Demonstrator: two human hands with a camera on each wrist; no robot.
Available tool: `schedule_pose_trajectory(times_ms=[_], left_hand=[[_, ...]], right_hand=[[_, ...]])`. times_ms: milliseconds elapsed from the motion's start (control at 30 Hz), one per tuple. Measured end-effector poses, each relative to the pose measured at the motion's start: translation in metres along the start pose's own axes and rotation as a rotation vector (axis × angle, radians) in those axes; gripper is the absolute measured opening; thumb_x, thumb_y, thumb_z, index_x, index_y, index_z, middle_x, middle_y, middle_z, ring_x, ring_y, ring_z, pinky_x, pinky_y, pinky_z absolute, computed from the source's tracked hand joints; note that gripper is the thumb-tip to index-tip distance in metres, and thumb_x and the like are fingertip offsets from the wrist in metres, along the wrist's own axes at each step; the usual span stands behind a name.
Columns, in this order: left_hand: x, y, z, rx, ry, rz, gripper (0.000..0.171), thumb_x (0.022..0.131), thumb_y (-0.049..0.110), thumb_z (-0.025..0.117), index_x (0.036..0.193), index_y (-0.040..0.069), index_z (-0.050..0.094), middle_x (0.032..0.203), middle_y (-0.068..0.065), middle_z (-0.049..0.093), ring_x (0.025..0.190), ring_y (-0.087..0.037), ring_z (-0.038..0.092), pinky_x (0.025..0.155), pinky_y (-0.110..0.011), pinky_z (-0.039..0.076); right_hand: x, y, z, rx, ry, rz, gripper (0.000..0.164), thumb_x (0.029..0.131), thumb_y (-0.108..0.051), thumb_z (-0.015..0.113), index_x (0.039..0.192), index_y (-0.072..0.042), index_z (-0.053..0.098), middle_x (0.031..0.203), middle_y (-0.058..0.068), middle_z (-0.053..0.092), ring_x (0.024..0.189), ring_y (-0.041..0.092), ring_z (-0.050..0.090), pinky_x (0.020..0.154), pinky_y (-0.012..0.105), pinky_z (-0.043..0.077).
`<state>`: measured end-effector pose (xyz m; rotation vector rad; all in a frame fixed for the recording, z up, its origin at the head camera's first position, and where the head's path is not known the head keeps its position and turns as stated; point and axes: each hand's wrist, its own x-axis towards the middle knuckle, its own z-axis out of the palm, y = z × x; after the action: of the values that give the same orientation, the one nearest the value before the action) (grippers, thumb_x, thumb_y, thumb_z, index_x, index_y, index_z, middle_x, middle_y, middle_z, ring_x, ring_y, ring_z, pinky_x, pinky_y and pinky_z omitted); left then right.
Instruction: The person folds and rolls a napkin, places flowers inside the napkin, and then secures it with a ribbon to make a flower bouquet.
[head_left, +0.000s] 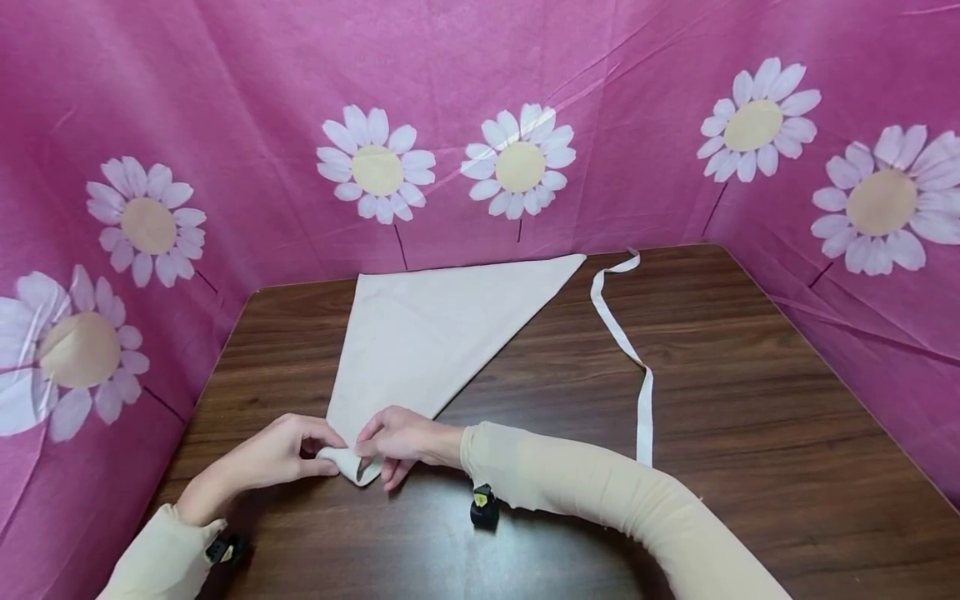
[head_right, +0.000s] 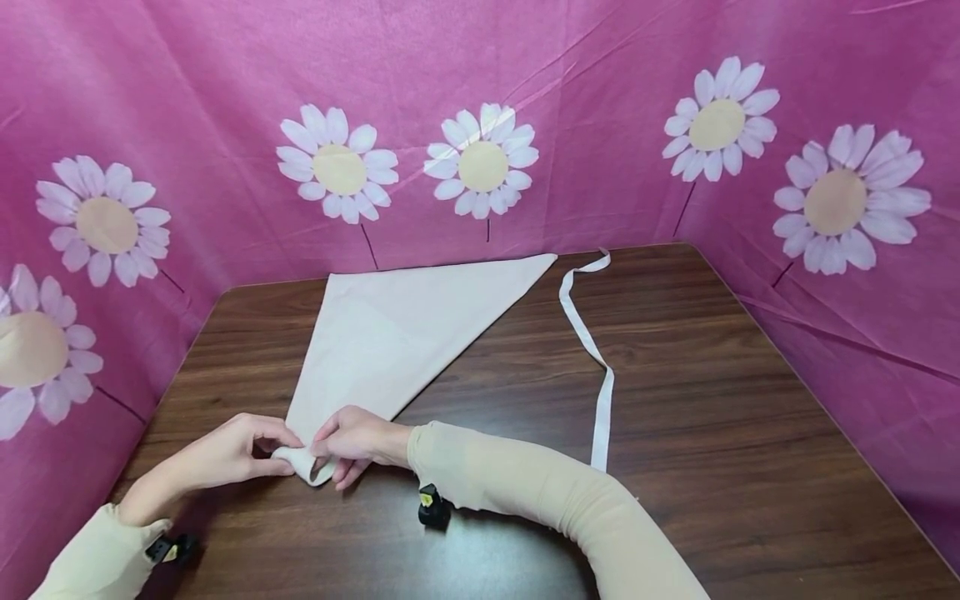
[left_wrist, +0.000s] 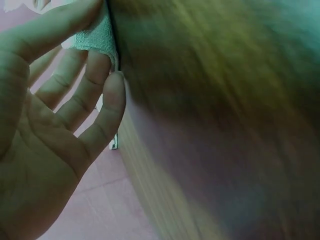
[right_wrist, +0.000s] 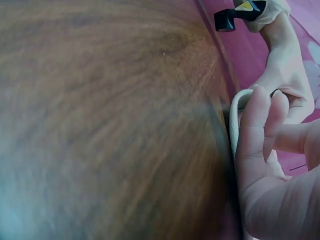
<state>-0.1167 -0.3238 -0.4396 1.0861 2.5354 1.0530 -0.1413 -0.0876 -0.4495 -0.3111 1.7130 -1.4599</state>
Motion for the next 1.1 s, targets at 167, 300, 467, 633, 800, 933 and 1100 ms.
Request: schedule_pose_trajectory(times_ms=[167,300,467,633,800,933,1100], left_hand=[[0.003,0.002,-0.002,-0.006,-0.025,0.006,0.018,0.087,0.007,0.08,0.095,0.022,0.076,0.085,0.013,0.067,0.075,0.001,0.057,0.062,-0.025,0.052],[0.007,0.003,-0.008,-0.086,-0.093,-0.03,0.014,0.089,0.007,0.078,0.096,0.02,0.076,0.081,0.012,0.066,0.068,0.002,0.053,0.055,-0.022,0.048],[0.018,0.002,-0.015,-0.21,-0.204,-0.108,0.014,0.088,0.004,0.076,0.096,0.016,0.077,0.078,0.006,0.068,0.065,0.002,0.05,0.054,-0.019,0.044],[0.025,0.002,-0.017,-0.312,-0.27,-0.197,0.013,0.088,0.001,0.075,0.098,0.009,0.076,0.083,0.0,0.071,0.07,-0.003,0.055,0.06,-0.019,0.046],[0.025,0.002,-0.015,-0.257,-0.257,-0.194,0.018,0.087,0.006,0.079,0.103,0.011,0.072,0.089,0.002,0.07,0.076,-0.004,0.057,0.065,-0.023,0.049],[0.024,0.002,-0.012,-0.156,-0.216,-0.175,0.024,0.083,0.014,0.084,0.103,0.015,0.071,0.089,0.007,0.07,0.076,-0.003,0.056,0.064,-0.024,0.049],[0.022,0.003,-0.01,-0.07,-0.153,-0.146,0.029,0.08,0.019,0.088,0.102,0.018,0.07,0.085,0.011,0.068,0.072,-0.002,0.054,0.06,-0.023,0.046]], right_hand=[[-0.006,-0.01,-0.009,-0.087,0.009,-0.048,0.008,0.098,-0.01,0.067,0.099,-0.005,0.072,0.082,0.006,0.072,0.05,0.014,0.059,0.042,0.026,0.051],[-0.009,-0.015,-0.013,-0.278,0.056,-0.149,0.01,0.094,-0.017,0.075,0.096,-0.008,0.075,0.079,0.002,0.07,0.054,0.016,0.064,0.043,0.029,0.053],[-0.012,-0.013,-0.005,-0.644,0.111,-0.276,0.019,0.087,-0.031,0.083,0.094,-0.016,0.075,0.07,-0.016,0.066,0.042,0.01,0.061,0.045,0.024,0.052],[-0.01,-0.011,-0.002,-0.695,0.111,-0.322,0.005,0.093,-0.021,0.076,0.093,-0.016,0.077,0.067,-0.014,0.067,0.043,0.007,0.06,0.043,0.021,0.05],[-0.007,-0.012,-0.003,-0.328,0.053,-0.146,0.003,0.092,-0.008,0.074,0.09,-0.006,0.072,0.068,0.005,0.068,0.053,0.016,0.063,0.043,0.029,0.054],[-0.004,-0.008,-0.002,-0.085,0.004,-0.029,0.004,0.094,-0.005,0.07,0.096,-0.003,0.067,0.074,0.011,0.07,0.055,0.017,0.064,0.044,0.03,0.054],[-0.001,-0.005,-0.006,0.061,-0.058,0.016,0.006,0.097,-0.005,0.066,0.103,-0.004,0.063,0.081,0.012,0.071,0.057,0.017,0.066,0.047,0.029,0.055]])
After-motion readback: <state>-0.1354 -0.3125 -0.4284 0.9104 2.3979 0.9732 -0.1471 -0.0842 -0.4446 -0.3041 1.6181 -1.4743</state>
